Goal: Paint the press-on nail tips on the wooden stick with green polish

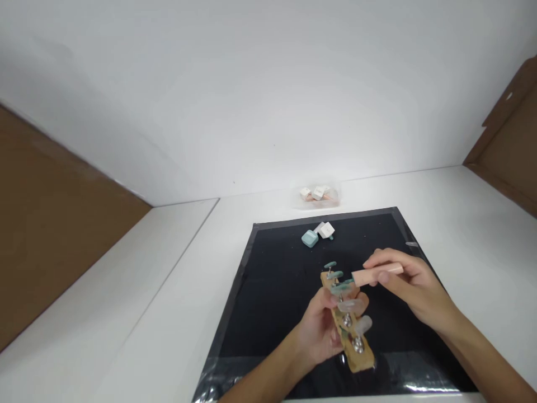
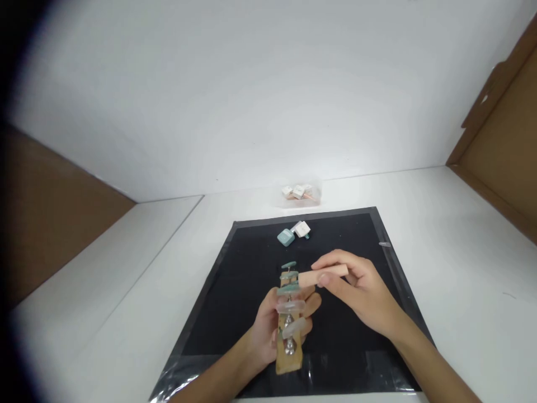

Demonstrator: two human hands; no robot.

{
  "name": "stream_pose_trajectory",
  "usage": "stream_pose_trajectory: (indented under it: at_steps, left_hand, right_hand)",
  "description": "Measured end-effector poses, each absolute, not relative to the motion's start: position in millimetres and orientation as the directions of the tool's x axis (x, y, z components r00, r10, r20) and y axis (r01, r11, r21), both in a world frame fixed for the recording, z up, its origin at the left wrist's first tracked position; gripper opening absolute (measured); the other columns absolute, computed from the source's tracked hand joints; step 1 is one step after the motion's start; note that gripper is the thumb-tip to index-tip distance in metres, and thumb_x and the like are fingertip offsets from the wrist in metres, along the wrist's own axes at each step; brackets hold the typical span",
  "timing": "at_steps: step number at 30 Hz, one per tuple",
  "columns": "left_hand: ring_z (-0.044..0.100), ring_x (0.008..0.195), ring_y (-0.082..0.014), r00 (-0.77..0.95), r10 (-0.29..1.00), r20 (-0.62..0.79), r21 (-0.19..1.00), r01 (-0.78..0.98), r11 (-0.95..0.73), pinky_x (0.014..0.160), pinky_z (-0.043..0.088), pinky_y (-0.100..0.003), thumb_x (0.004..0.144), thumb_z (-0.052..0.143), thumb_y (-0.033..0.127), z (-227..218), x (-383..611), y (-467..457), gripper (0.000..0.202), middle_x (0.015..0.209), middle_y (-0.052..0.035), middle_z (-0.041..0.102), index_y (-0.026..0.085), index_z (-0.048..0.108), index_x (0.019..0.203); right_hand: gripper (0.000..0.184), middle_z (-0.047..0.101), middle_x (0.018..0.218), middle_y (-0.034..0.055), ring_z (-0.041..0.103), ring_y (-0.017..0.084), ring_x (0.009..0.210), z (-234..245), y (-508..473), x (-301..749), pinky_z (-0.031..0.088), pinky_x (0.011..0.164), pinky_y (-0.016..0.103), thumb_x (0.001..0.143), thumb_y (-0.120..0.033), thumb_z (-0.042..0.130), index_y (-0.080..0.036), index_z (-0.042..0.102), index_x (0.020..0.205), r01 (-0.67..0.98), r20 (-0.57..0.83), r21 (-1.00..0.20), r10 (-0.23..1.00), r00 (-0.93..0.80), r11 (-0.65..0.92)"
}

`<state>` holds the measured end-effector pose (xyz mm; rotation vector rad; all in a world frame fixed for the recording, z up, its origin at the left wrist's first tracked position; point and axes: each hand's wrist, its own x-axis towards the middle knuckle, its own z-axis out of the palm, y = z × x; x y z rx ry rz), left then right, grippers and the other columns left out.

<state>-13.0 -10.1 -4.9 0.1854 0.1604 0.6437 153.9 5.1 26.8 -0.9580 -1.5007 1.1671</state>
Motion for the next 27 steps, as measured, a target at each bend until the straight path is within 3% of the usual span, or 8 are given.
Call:
stream_pose_trajectory:
  at_steps: [6,12,18,27]
  left_hand:
    - [0.030,0.035,-0.0016,0.780,0.625,-0.036,0.208,-0.605,0.768,0.024,0.006,-0.011,0.063,0.069,0.027,-4.9,-18.3,-12.0,0.033,0.052,0.0078,0.029,0.016,0.039,0.056]
    - [0.030,0.035,-0.0027,0.792,0.611,-0.005,0.175,-0.600,0.780,0.025,0.009,-0.011,0.065,0.066,0.024,-4.2,-21.4,-13.6,0.027,0.052,0.0082,0.025,0.017,0.041,0.058]
    - [0.027,0.036,-0.0030,0.778,0.628,0.002,0.218,-0.613,0.759,0.026,0.008,-0.012,0.065,0.065,0.026,-5.8,-22.6,-14.7,0.028,0.054,0.0076,0.025,0.017,0.039,0.058]
    - [0.030,0.034,-0.0022,0.763,0.642,-0.078,0.209,-0.617,0.759,0.026,0.006,-0.013,0.061,0.070,0.028,-1.7,-22.8,-13.8,0.030,0.050,0.0086,0.026,0.016,0.043,0.057]
  right_hand:
    - [0.016,0.068,0.071,-0.0002,0.061,0.012,0.063,27.9,5.6,149.1,0.050,0.058,0.022,0.079,-0.041,0.067,-0.026,0.072,0.079,-0.049,0.133,-0.991,0.949,-0.287,0.124]
    - [0.009,0.068,0.073,0.0008,0.061,0.013,0.065,29.6,4.2,145.9,0.051,0.058,0.022,0.079,-0.031,0.066,-0.024,0.072,0.079,0.016,0.109,-0.993,0.941,-0.320,0.120]
    - [0.007,0.068,0.074,0.0007,0.063,0.013,0.065,29.3,2.2,145.0,0.051,0.057,0.022,0.079,-0.021,0.065,-0.024,0.071,0.083,0.015,0.229,-0.969,0.920,-0.319,0.247]
    - [0.026,0.069,0.078,0.0029,0.065,0.014,0.070,35.9,2.0,143.0,0.053,0.058,0.024,0.077,-0.004,0.063,-0.025,0.071,0.090,0.003,0.460,-0.873,0.826,-0.325,0.488]
